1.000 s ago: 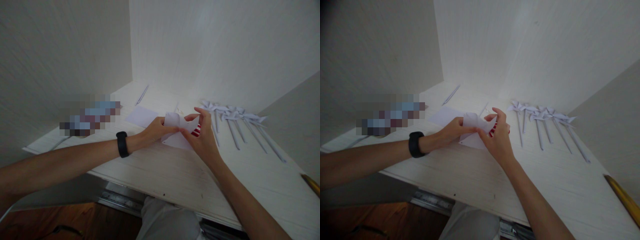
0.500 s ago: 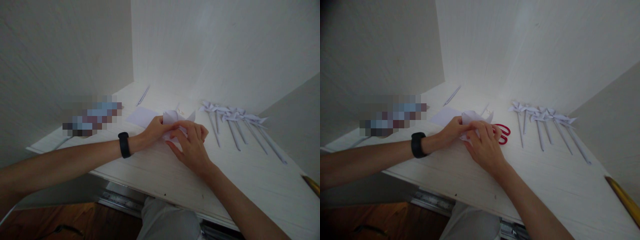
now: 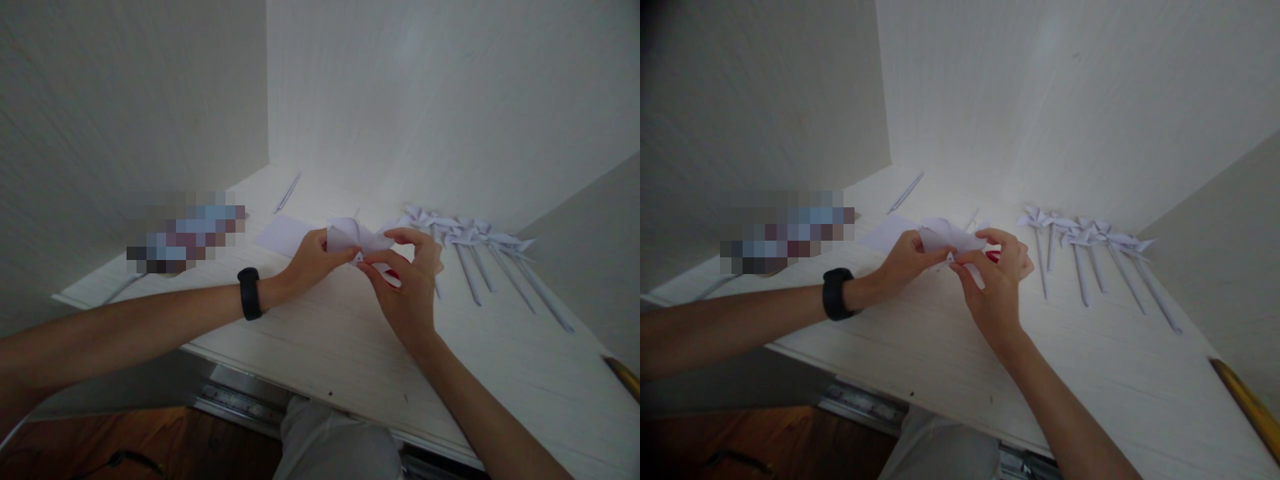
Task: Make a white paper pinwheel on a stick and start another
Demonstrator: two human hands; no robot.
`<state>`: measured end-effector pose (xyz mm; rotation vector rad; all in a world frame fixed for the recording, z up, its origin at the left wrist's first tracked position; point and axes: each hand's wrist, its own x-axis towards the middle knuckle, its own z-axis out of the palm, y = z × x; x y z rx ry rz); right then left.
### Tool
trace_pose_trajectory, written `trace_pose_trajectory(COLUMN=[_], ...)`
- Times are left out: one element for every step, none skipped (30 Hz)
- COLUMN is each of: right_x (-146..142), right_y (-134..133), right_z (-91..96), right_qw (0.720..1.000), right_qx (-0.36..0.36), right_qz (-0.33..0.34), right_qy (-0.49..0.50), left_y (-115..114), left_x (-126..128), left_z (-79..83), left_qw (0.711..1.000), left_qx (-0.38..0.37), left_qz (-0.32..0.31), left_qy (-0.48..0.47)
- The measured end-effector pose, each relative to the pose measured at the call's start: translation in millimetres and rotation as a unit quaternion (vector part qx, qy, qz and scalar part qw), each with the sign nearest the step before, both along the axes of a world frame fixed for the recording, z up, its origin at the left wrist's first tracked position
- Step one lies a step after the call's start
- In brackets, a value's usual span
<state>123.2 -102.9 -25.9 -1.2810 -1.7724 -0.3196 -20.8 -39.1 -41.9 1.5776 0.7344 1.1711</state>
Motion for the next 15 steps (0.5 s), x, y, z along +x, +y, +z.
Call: trace_pose_trajectory(right_x=[-0.2, -0.1, 0.2, 0.6, 1.1, 1.6, 2.1, 2.4, 2.6, 2.6, 2.5, 2.3, 2.0, 1.7, 1.4], right_y=[0.6, 1.2, 1.8, 2.4, 2.9, 3.3, 3.6, 3.8, 3.9, 4.0, 4.0, 4.0, 3.9, 3.8, 3.7], right_z=[0.4, 0.8, 1.4, 1.9, 2.4, 2.9, 3.3, 3.5, 3.7, 3.8, 3.9, 3.9, 3.9, 4.0, 4.0], right_qw=[1.0, 1.0, 1.0, 1.0, 1.0, 1.0, 1.0, 1.0, 1.0, 1.0, 0.999, 0.999, 0.999, 0.999, 0.999], right_qx=[-0.001, -0.001, 0.0, 0.002, 0.002, 0.0, -0.004, -0.009, -0.014, -0.019, -0.024, -0.029, -0.033, -0.037, -0.04], right_qz=[-0.003, -0.007, -0.011, -0.014, -0.016, -0.018, -0.018, -0.018, -0.017, -0.015, -0.013, -0.012, -0.011, -0.011, -0.011], right_qy=[0.004, 0.008, 0.011, 0.013, 0.014, 0.015, 0.015, 0.015, 0.015, 0.017, 0.019, 0.021, 0.024, 0.027, 0.029], left_y=[0.3, 0.5, 0.5, 0.5, 0.3, -0.1, -0.5, -0.9, -1.2, -1.4, -1.6, -1.6, -1.6, -1.5, -1.5], left_x=[-0.3, -0.6, -0.9, -1.1, -1.3, -1.4, -1.4, -1.3, -1.3, -1.1, -1.0, -0.9, -0.9, -0.9, -0.9], left_z=[-0.5, -0.9, -1.2, -1.3, -1.3, -1.1, -1.0, -0.8, -0.7, -0.8, -0.9, -1.2, -1.4, -1.7, -1.9], left_qw=[1.0, 1.0, 0.999, 0.999, 0.999, 0.999, 0.999, 0.999, 0.999, 0.999, 0.999, 0.999, 0.999, 1.0, 1.0], left_qx=[0.009, 0.017, 0.022, 0.026, 0.027, 0.027, 0.027, 0.027, 0.027, 0.027, 0.027, 0.027, 0.026, 0.026, 0.025], left_qz=[0.004, 0.008, 0.009, 0.01, 0.01, 0.011, 0.012, 0.014, 0.016, 0.017, 0.016, 0.014, 0.013, 0.012, 0.012], left_qy=[0.008, 0.015, 0.021, 0.024, 0.024, 0.023, 0.023, 0.023, 0.023, 0.022, 0.02, 0.017, 0.015, 0.014, 0.014])
